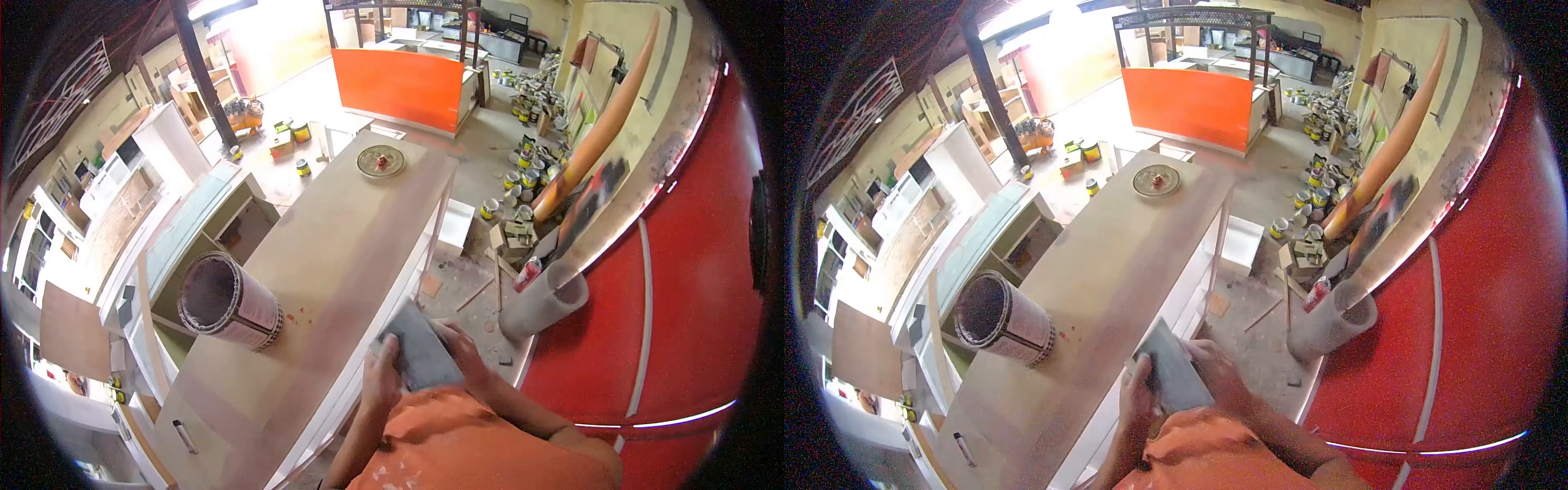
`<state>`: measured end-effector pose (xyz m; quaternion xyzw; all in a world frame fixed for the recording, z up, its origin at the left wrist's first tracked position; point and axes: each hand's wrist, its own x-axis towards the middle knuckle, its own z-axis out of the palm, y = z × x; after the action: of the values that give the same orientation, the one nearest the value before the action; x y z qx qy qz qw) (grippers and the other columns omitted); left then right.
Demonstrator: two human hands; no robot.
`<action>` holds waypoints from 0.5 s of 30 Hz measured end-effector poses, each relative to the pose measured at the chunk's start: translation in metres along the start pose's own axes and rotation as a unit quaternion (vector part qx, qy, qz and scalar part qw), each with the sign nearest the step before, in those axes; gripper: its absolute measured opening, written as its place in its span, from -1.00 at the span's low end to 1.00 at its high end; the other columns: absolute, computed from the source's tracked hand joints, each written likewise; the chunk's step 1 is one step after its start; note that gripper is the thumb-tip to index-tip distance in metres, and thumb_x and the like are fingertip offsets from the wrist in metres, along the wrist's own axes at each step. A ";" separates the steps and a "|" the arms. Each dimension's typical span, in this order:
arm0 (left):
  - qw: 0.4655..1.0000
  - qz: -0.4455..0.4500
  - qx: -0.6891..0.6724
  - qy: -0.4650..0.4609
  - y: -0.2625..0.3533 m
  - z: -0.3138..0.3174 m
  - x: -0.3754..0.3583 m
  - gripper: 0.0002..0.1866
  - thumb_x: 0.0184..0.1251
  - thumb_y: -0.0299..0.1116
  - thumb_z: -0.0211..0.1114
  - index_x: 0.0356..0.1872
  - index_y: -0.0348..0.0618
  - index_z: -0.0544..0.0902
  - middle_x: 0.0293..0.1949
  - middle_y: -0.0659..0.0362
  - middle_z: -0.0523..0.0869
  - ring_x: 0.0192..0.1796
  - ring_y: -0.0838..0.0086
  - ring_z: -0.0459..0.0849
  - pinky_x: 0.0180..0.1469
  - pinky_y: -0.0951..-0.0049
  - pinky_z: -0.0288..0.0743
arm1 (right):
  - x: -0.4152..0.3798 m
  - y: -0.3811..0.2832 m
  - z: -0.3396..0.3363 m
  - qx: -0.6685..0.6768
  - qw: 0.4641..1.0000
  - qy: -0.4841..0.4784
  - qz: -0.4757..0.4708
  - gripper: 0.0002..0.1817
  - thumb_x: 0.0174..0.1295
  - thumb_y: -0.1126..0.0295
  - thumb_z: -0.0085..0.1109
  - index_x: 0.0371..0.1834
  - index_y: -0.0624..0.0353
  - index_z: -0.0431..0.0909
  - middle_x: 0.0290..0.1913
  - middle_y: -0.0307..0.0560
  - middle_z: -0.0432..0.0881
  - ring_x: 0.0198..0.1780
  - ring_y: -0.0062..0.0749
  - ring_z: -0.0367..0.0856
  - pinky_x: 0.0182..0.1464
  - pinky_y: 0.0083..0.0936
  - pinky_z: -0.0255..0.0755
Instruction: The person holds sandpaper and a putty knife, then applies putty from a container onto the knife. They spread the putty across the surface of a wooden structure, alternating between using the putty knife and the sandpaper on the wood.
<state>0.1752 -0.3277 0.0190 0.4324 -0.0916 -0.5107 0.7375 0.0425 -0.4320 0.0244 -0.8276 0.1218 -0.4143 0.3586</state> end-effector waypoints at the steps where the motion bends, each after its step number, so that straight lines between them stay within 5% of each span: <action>1: 0.998 0.002 0.042 -0.036 0.017 0.015 -0.016 -0.58 0.45 -0.23 0.14 0.16 -0.35 0.48 -0.02 0.13 0.64 0.01 0.44 0.62 0.10 0.35 0.46 | -0.010 0.044 -0.002 -0.169 0.974 -0.144 -0.046 -0.56 0.32 0.23 0.18 0.15 0.26 0.40 0.01 0.02 0.59 -0.04 -0.21 0.61 -0.01 -0.36 0.45; 2: 0.995 0.007 0.082 -0.056 0.007 0.001 -0.018 -0.54 0.45 -0.20 0.14 0.19 -0.37 0.46 0.03 0.12 0.62 0.04 0.45 0.60 0.16 0.37 0.41 | -0.020 0.062 -0.003 -0.168 0.974 -0.143 -0.048 -0.56 0.32 0.23 0.18 0.15 0.26 0.40 0.01 0.02 0.59 -0.04 -0.21 0.61 -0.01 -0.36 0.45; 3: 0.997 -0.002 0.068 -0.028 0.011 0.004 -0.023 -0.59 0.46 -0.17 0.13 0.11 -0.31 0.49 -0.11 0.16 0.65 -0.11 0.49 0.62 0.01 0.42 0.47 | -0.025 0.056 -0.001 0.007 0.976 -0.060 0.211 -0.54 0.31 0.18 0.19 0.15 0.25 0.41 -0.02 -0.04 0.61 -0.06 -0.24 0.61 -0.05 -0.31 0.46; 4: 0.999 0.000 0.049 -0.005 0.017 0.010 -0.023 -0.64 0.47 -0.14 0.11 0.02 -0.26 0.53 -0.25 0.20 0.68 -0.26 0.53 0.65 -0.15 0.47 0.54 | -0.018 0.054 -0.001 0.178 0.881 0.025 0.438 -0.51 0.31 0.13 0.21 0.14 0.24 0.41 -0.05 -0.09 0.63 -0.07 -0.28 0.62 -0.09 -0.26 0.47; 5: 0.999 0.002 0.050 -0.004 0.016 0.001 -0.020 -0.64 0.47 -0.14 0.11 0.02 -0.26 0.53 -0.25 0.20 0.68 -0.26 0.53 0.65 -0.15 0.47 0.54 | -0.018 0.048 -0.001 0.408 0.816 0.140 0.385 -0.49 0.30 0.07 0.23 0.13 0.22 0.43 -0.11 -0.15 0.64 -0.14 -0.36 0.64 -0.26 -0.33 0.53; 6: 0.980 -0.099 -0.121 -0.127 0.011 -0.015 -0.013 -0.69 0.46 -0.12 0.12 -0.12 -0.20 0.51 -0.48 0.26 0.59 -0.49 0.57 0.55 -0.41 0.48 0.44 | -0.012 0.046 -0.003 0.409 0.816 0.140 0.384 -0.49 0.30 0.07 0.23 0.13 0.22 0.43 -0.11 -0.15 0.64 -0.14 -0.36 0.64 -0.26 -0.33 0.53; 7: 0.906 -0.195 -0.286 -0.243 0.007 -0.027 -0.008 -0.71 0.46 -0.11 0.13 -0.25 -0.15 0.48 -0.70 0.32 0.51 -0.73 0.61 0.46 -0.66 0.48 0.35 | -0.009 0.045 -0.005 0.505 0.770 0.159 0.357 -0.51 0.30 0.07 0.24 0.12 0.19 0.47 -0.11 -0.17 0.67 -0.20 -0.36 0.67 -0.33 -0.37 0.57; 8: 0.871 -0.203 -0.346 -0.283 -0.003 -0.029 -0.008 -0.72 0.51 -0.15 0.05 -0.38 -0.09 0.38 -0.88 0.41 0.24 -0.91 0.66 0.15 -0.83 0.50 0.03 | -0.008 0.044 -0.006 0.593 0.714 0.175 0.328 -0.54 0.29 0.08 0.24 0.11 0.16 0.52 -0.11 -0.20 0.69 -0.25 -0.35 0.70 -0.40 -0.40 0.61; 9: 0.876 -0.221 -0.340 -0.262 -0.005 -0.031 -0.007 -0.73 0.51 -0.15 0.05 -0.33 -0.11 0.42 -0.85 0.38 0.30 -0.89 0.63 0.22 -0.82 0.50 0.12 | -0.008 0.040 -0.007 0.626 0.682 0.150 0.347 -0.53 0.22 0.22 0.35 0.12 0.20 0.51 -0.09 -0.22 0.70 -0.22 -0.47 0.69 -0.36 -0.46 0.63; 10: 0.879 -0.239 -0.333 -0.241 0.001 -0.026 -0.009 -0.73 0.51 -0.14 0.05 -0.28 -0.13 0.45 -0.82 0.35 0.37 -0.87 0.60 0.29 -0.80 0.50 0.20 | -0.021 0.049 0.002 0.626 0.682 0.150 0.348 -0.53 0.22 0.22 0.35 0.12 0.20 0.51 -0.09 -0.22 0.70 -0.22 -0.47 0.69 -0.36 -0.46 0.63; 11: 0.879 -0.238 -0.334 -0.242 0.006 -0.011 -0.008 -0.73 0.51 -0.14 0.05 -0.28 -0.13 0.45 -0.82 0.35 0.37 -0.87 0.60 0.29 -0.80 0.50 0.20 | -0.042 0.068 0.018 0.498 0.786 0.043 0.364 -0.55 0.23 0.19 0.34 0.09 0.18 0.51 -0.12 -0.13 0.69 -0.24 -0.45 0.68 -0.36 -0.46 0.61; 12: 0.941 -0.230 -0.248 0.013 0.029 0.028 -0.008 -0.70 0.49 -0.08 0.07 -0.26 -0.13 0.49 -0.81 0.32 0.41 -0.85 0.59 0.33 -0.79 0.51 0.25 | -0.048 0.080 0.026 0.349 0.861 -0.068 0.363 -0.57 0.24 0.16 0.32 0.06 0.16 0.52 -0.14 -0.04 0.69 -0.27 -0.44 0.66 -0.35 -0.45 0.58; 13: 0.930 -0.205 -0.145 0.270 0.041 0.049 -0.007 -0.66 0.46 -0.03 0.10 -0.25 -0.13 0.52 -0.79 0.30 0.44 -0.84 0.58 0.37 -0.78 0.52 0.30 | -0.026 0.052 0.017 0.349 0.863 -0.072 0.359 -0.57 0.24 0.16 0.32 0.06 0.16 0.52 -0.14 -0.04 0.69 -0.27 -0.44 0.66 -0.35 -0.45 0.58; 14: 0.929 -0.202 -0.148 0.273 0.037 0.026 -0.004 -0.66 0.46 -0.03 0.10 -0.25 -0.13 0.52 -0.79 0.30 0.44 -0.84 0.58 0.37 -0.78 0.52 0.30 | 0.008 -0.003 0.001 0.273 0.899 -0.217 0.264 -0.64 0.21 0.21 0.34 0.00 0.14 0.56 -0.13 -0.01 0.70 -0.25 -0.41 0.66 -0.27 -0.38 0.59; 15: 0.963 -0.162 -0.171 0.129 0.027 -0.017 0.000 -0.65 0.48 -0.06 0.07 -0.15 -0.16 0.55 -0.54 0.22 0.57 -0.56 0.51 0.52 -0.48 0.48 0.45 | 0.025 -0.033 -0.007 0.189 0.902 -0.354 0.159 -0.70 0.19 0.27 0.37 -0.07 0.12 0.59 -0.12 0.01 0.71 -0.24 -0.39 0.66 -0.19 -0.31 0.59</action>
<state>0.2030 -0.3154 0.0287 0.3713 0.1644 -0.5712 0.7133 0.0499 -0.4243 0.0645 -0.8059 0.0366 -0.0466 0.5891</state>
